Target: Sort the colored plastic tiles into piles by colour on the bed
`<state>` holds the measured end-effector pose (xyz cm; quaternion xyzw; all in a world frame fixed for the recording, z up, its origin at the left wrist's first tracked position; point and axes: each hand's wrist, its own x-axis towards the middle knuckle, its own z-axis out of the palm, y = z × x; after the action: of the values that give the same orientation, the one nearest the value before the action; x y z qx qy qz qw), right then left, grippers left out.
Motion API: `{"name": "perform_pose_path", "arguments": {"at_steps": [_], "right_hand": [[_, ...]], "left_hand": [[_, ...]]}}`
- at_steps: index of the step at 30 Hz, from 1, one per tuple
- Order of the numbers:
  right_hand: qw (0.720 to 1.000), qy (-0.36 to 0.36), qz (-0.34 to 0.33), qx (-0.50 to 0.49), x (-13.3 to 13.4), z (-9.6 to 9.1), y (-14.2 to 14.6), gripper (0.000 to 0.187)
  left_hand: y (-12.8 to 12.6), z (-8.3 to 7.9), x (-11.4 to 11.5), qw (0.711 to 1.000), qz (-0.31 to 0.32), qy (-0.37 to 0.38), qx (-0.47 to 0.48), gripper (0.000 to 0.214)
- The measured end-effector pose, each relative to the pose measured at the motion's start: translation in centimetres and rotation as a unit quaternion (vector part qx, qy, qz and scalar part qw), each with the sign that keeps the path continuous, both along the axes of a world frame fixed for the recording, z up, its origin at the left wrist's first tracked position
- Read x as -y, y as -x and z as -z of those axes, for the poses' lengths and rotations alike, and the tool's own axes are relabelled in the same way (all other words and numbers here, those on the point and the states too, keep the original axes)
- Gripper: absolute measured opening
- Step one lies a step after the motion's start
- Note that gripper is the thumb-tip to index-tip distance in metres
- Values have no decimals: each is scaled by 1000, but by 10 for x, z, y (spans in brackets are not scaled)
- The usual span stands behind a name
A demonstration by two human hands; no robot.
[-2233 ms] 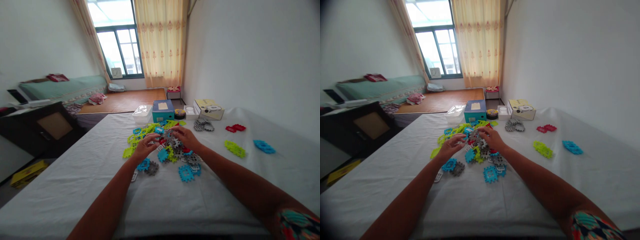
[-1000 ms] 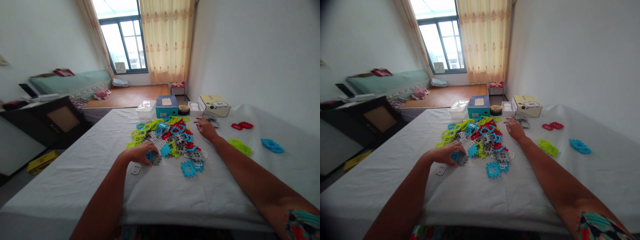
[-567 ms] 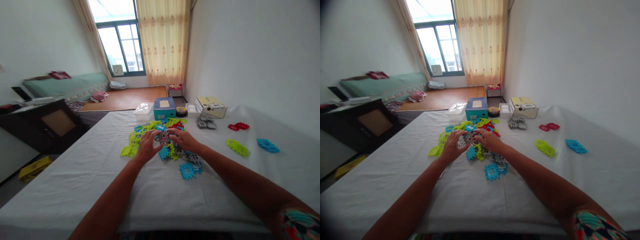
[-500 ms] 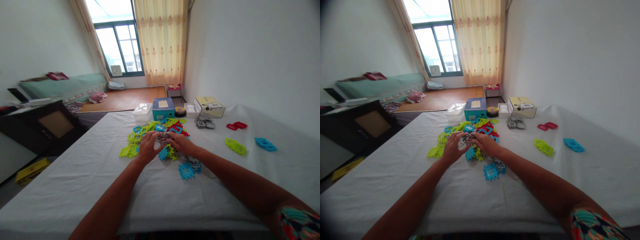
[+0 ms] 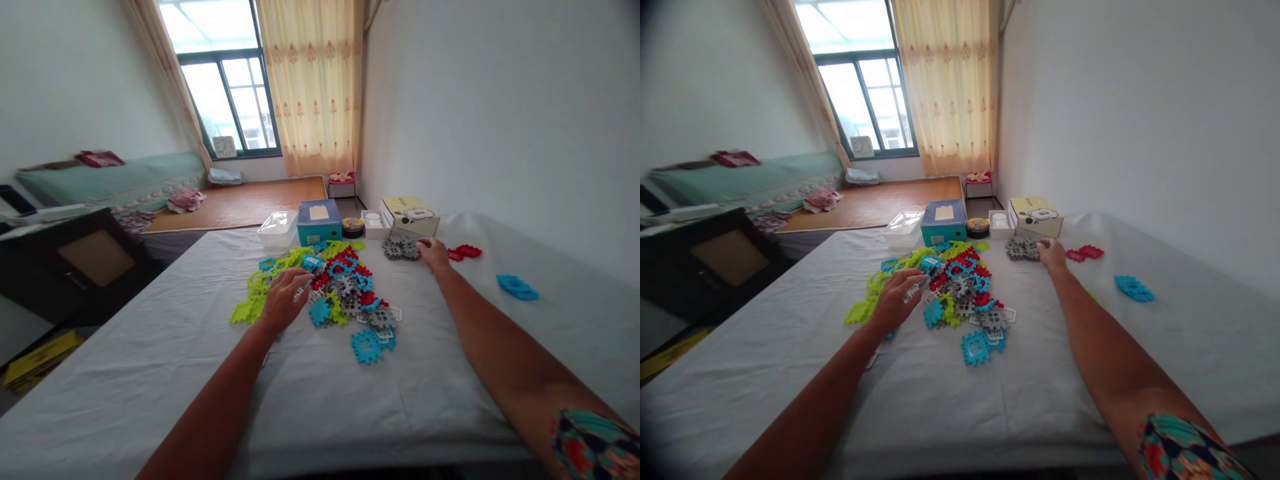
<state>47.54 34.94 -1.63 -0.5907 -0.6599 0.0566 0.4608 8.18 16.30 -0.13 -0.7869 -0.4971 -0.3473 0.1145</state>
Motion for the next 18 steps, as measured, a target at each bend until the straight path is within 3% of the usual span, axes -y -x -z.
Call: {"name": "perform_pose_path", "arguments": {"at_steps": [6,11,13,15,18], "right_hand": [[999,1,-26,25,9,-8,10,33],[995,4,-87,48,15,-15,40,31],[987,21,-149,61,24,-15,60,30],[961,48,-260,84,36,-17,80,31],[909,67,-394,121,56,-23,106,34]], "left_hand": [[-2,-1,6,996,55,73,-17,26],[-19,7,8,982,79,158,-64,67],[-21,8,8,977,84,180,-80,69],[-17,8,8,978,71,180,-83,64],[-1,6,7,987,-6,145,-73,57]]}}
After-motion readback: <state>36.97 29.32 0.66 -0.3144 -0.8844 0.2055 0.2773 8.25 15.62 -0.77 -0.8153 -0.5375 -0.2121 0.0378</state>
